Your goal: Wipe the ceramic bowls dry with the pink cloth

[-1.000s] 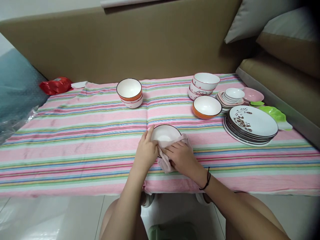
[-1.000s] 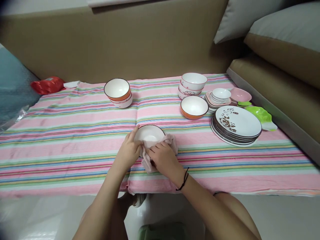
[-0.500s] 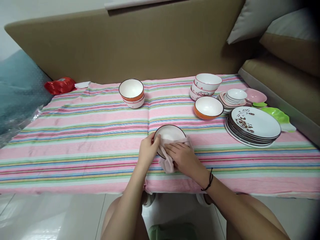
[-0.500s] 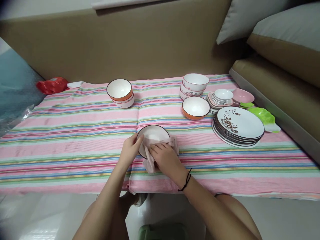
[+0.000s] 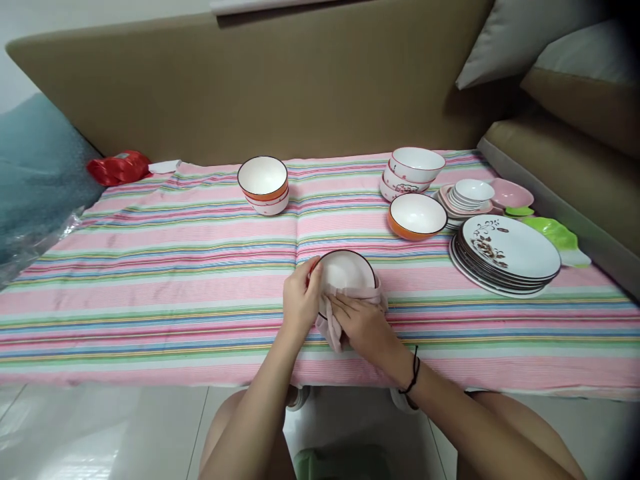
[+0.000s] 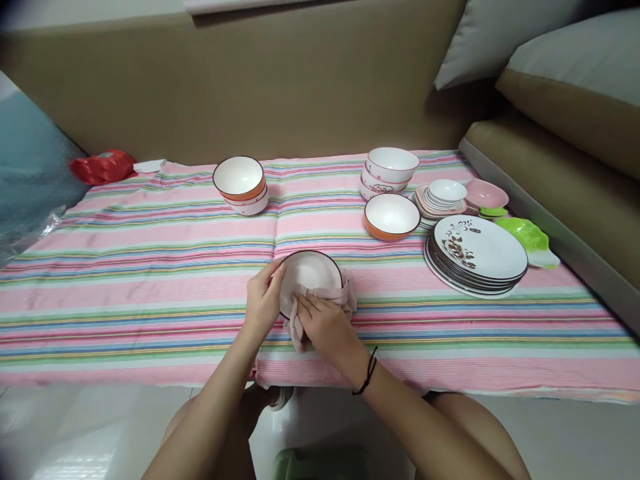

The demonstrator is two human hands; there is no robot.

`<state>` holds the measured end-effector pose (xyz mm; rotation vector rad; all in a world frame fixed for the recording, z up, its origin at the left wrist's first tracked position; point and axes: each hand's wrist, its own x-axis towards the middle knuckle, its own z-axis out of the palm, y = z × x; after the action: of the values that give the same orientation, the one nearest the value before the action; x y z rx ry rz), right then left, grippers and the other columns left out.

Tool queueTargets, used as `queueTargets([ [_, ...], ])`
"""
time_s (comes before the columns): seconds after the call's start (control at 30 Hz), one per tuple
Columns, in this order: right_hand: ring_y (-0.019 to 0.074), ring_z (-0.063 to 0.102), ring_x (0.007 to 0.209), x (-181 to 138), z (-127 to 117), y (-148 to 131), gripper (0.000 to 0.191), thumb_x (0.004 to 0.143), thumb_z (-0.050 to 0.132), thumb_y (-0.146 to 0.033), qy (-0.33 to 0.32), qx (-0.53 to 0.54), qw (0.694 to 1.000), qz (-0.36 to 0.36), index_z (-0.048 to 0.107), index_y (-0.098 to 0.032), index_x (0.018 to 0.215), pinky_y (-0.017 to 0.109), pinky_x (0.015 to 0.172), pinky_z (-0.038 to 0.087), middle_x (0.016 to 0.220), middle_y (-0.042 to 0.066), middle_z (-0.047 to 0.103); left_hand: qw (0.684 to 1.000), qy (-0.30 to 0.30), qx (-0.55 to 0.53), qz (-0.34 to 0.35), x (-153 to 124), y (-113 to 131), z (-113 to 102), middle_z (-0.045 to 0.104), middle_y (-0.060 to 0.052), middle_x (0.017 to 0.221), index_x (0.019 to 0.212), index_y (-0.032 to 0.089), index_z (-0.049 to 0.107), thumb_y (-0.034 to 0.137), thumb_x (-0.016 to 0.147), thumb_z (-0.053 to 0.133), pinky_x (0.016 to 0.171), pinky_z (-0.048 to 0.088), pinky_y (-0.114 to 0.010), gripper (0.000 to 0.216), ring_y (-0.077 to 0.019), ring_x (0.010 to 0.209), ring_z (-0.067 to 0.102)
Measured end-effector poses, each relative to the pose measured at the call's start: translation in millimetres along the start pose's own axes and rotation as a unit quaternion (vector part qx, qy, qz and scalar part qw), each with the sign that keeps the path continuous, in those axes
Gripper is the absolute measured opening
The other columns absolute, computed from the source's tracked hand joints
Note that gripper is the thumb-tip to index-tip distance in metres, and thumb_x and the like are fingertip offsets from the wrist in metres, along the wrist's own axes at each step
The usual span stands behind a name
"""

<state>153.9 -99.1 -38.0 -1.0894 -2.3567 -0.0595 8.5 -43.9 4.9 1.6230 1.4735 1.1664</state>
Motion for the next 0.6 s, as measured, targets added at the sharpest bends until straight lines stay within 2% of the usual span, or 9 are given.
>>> queueTargets([
  [0.07,0.0246,0.062,0.114,1,-2,-1,0.038,0.088,0.041,-0.003,0.002,0.018,0.999,-0.026,0.061,-0.001,0.12,0.037,0.096,0.055,0.124,0.017,0.064,1.0,0.021,-0.011,0.006,0,1,-3,0.072,-0.009,0.112,0.112,0.016,0.069,0.035,0.092,0.051,0.091,0.048,-0.035,0.033,-0.0231,0.104,0.065],
  [0.2,0.0242,0.053,0.126,5,-11,5,0.041,0.09,0.045,-0.007,-0.033,0.034,0.997,-0.057,0.053,-0.003,0.131,0.042,0.106,0.048,0.134,0.016,0.057,0.998,0.043,-0.051,0.023,2,2,-10,0.071,-0.008,0.114,0.112,0.016,0.069,0.036,0.09,0.054,0.095,0.047,-0.035,0.033,-0.023,0.109,0.064],
  [0.4,0.029,0.044,0.134,7,-11,21,0.046,0.087,0.046,-0.005,-0.059,-0.053,0.997,0.026,0.053,-0.003,0.132,0.048,0.111,0.041,0.14,0.015,0.051,0.996,0.004,-0.036,0.08,3,4,-11,0.069,-0.009,0.117,0.117,0.017,0.067,0.035,0.09,0.056,0.097,0.046,-0.033,0.034,-0.021,0.11,0.062],
  [0.5,0.0314,0.048,0.131,7,-4,17,0.043,0.088,0.044,-0.006,-0.042,-0.066,0.997,0.026,0.055,-0.001,0.129,0.048,0.107,0.045,0.136,0.017,0.055,0.996,0.032,-0.034,0.078,1,3,-5,0.069,-0.008,0.116,0.116,0.018,0.067,0.035,0.091,0.055,0.096,0.046,-0.033,0.032,-0.021,0.11,0.062],
  [0.6,0.0267,0.057,0.122,9,0,2,0.04,0.088,0.041,-0.005,0.002,0.006,1.0,-0.004,0.059,-0.001,0.123,0.041,0.103,0.049,0.127,0.017,0.062,0.995,0.077,-0.041,0.05,-1,3,0,0.071,-0.008,0.112,0.112,0.019,0.068,0.035,0.092,0.053,0.094,0.047,-0.033,0.03,-0.0215,0.108,0.063],
])
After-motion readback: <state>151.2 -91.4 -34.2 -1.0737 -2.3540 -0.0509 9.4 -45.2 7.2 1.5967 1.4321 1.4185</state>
